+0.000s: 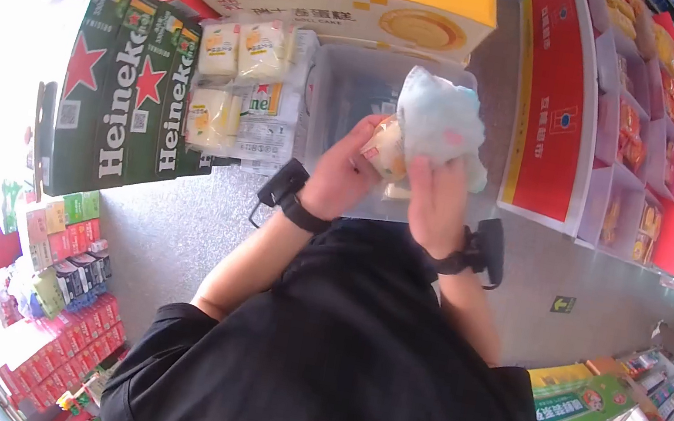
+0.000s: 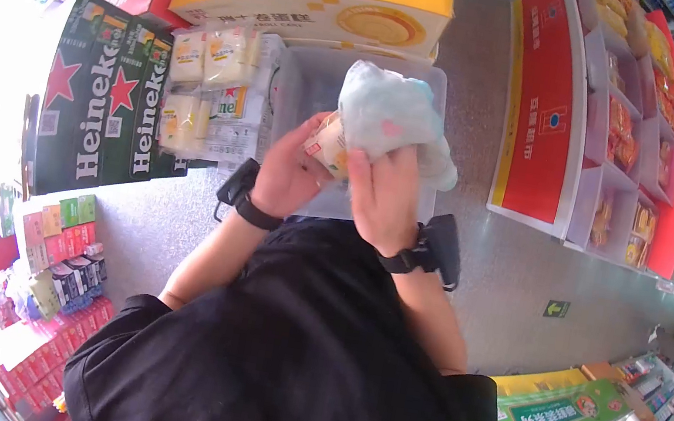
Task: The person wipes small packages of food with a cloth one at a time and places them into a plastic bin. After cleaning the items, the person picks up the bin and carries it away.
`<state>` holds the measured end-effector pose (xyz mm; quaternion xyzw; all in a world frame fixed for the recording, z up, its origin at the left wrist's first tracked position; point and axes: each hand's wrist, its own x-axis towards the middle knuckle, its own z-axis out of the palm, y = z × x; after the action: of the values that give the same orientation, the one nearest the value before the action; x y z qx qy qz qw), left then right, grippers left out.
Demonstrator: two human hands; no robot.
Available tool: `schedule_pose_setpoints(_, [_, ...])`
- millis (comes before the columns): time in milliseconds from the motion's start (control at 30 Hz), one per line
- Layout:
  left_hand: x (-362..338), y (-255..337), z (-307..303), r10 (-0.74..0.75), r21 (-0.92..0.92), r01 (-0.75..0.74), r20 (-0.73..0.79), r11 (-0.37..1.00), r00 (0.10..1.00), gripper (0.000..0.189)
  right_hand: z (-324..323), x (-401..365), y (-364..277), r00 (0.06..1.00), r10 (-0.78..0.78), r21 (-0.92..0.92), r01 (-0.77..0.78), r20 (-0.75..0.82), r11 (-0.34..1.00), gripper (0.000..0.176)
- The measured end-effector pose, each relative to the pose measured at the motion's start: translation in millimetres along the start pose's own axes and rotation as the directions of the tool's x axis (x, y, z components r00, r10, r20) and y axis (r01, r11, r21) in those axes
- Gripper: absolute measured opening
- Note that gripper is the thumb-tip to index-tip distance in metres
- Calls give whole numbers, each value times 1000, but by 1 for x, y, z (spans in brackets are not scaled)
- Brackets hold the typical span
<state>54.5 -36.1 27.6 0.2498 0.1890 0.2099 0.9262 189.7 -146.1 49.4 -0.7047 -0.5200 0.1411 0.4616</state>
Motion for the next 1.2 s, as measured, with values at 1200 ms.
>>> schedule_pose_setpoints(1200, [-44, 36, 4, 230, 240, -190, -152, 952, 961, 44, 45, 5, -22, 898, 336, 953, -304, 283, 8, 52])
